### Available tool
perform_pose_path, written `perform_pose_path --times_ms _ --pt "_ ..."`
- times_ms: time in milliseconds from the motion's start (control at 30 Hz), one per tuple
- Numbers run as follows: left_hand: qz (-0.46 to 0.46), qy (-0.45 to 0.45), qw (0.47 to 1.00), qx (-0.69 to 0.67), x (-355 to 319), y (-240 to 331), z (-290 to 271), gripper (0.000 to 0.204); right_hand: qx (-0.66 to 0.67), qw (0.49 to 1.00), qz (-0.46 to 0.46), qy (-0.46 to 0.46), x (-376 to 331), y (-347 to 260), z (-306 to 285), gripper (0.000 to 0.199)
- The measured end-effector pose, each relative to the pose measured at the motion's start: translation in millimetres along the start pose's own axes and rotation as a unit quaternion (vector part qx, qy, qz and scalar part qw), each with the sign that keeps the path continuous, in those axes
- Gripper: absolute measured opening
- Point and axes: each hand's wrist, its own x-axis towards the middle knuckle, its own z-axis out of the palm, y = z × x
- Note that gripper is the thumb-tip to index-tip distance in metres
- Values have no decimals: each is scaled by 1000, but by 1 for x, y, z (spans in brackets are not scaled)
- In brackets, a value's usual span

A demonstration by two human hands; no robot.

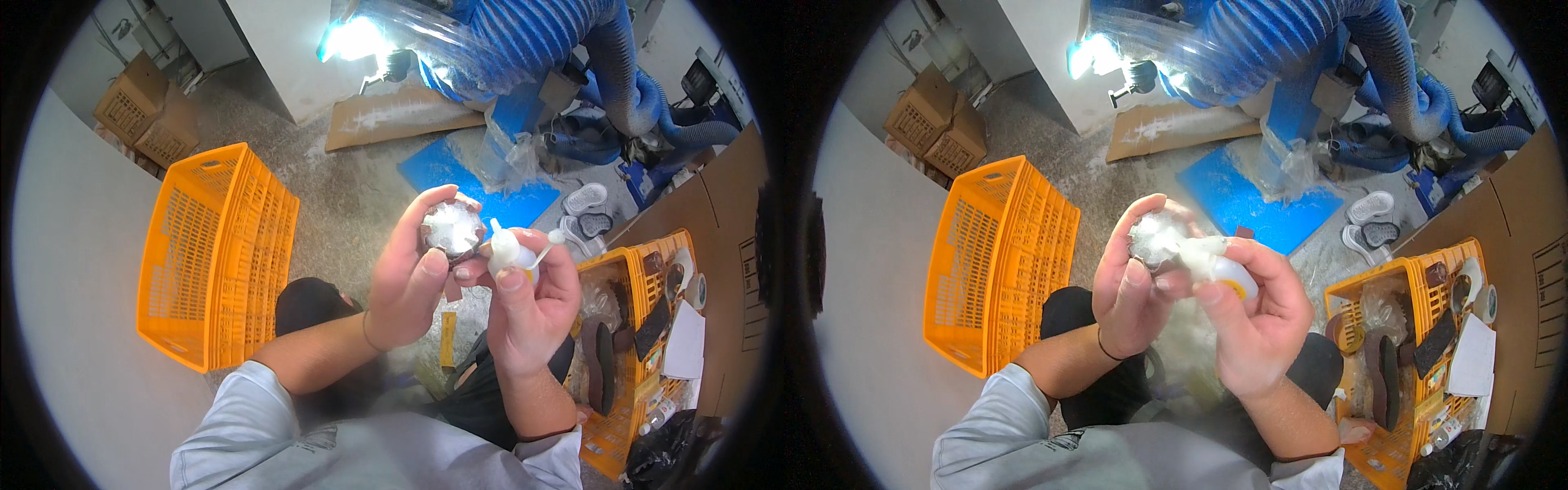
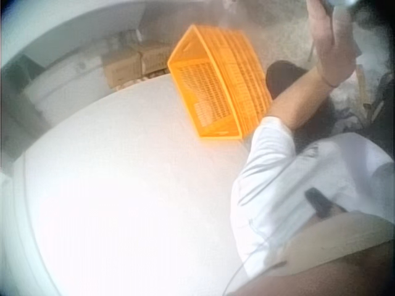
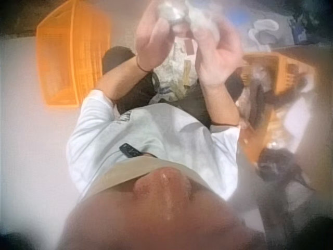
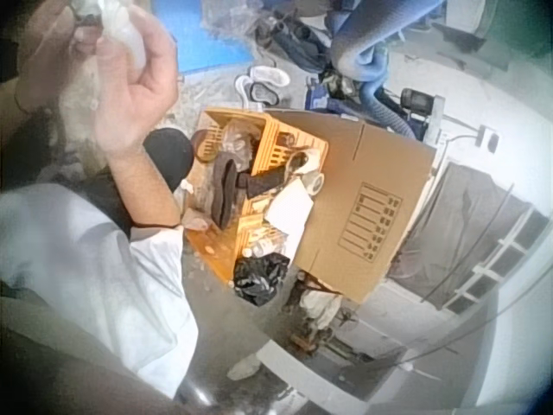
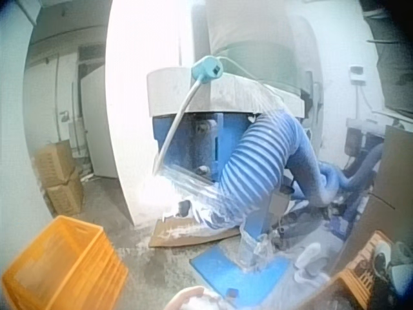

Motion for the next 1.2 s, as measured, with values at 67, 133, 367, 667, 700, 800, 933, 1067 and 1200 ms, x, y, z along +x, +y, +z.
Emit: perform_pose_path --times_ms 67,133,367,667,700,800,933,1067,1200 --pt "-4 -5 1000 -5 0 2 0 80 -2 1000 -3 -2 -1 -1 0 39" --pt "-4 -11 1000 -13 0 3 0 78 3 1000 -11 -9 -2 -1 0 39" --pt "16 10 1000 -23 2 3 5 65 -7 1000 -15 -2 -2 -1 1 39" --pt "-49 46 996 -60 3 8 2 64 -26 999 -21 -17 1 4 2 37" --pt "-54 55 995 -71 3 8 3 64 -16 1000 -19 -18 1 4 3 37" --pt "-66 63 992 -87 4 9 1 64 -8 1000 -9 -17 0 6 3 37" --pt "-84 60 984 -147 5 9 -5 61 10 1000 6 -29 1 9 3 37" --pt "-117 70 975 -177 4 8 -13 61 -63 997 -18 -39 4 14 6 35" --pt "-103 66 979 -162 2 1 -21 65 -70 996 1 -60 0 3 2 33"
